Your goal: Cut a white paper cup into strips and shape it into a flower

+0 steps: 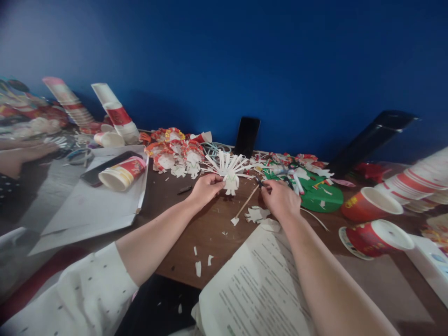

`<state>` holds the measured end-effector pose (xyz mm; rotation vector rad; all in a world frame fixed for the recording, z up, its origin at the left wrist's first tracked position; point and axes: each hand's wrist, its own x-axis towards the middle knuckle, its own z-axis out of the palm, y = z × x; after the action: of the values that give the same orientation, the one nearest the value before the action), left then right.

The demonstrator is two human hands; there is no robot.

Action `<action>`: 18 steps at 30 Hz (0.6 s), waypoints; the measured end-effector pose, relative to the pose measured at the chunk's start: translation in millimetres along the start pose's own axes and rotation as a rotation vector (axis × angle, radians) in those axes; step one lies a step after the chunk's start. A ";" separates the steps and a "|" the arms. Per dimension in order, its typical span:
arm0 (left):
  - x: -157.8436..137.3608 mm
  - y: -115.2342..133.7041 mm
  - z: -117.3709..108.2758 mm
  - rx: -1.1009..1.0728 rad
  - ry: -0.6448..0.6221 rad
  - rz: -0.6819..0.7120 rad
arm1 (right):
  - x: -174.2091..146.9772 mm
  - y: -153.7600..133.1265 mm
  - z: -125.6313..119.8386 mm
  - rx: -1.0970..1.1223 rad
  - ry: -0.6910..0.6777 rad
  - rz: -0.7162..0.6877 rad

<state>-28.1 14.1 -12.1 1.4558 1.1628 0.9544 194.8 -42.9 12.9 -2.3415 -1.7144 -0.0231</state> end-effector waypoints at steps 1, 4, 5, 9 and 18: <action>-0.2 0.2 0.0 0.000 -0.003 -0.001 | -0.1 -0.2 -0.3 0.000 -0.004 0.001; -0.6 0.7 0.1 -0.006 -0.003 -0.005 | -0.2 -0.6 -0.6 -0.003 -0.008 -0.001; -0.7 0.7 0.3 -0.010 -0.002 -0.008 | -0.3 -0.6 -0.5 -0.005 -0.004 -0.003; -0.2 -0.2 0.7 -0.022 -0.008 -0.016 | -0.3 -0.9 0.4 -0.008 0.001 -0.011; -0.5 0.8 0.0 -0.006 -0.009 0.005 | 0.9 0.5 1.8 0.029 -0.004 0.000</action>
<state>-28.1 13.6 -11.4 1.4569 1.1492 0.9527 195.3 -41.8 11.2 -2.3228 -1.7045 0.0063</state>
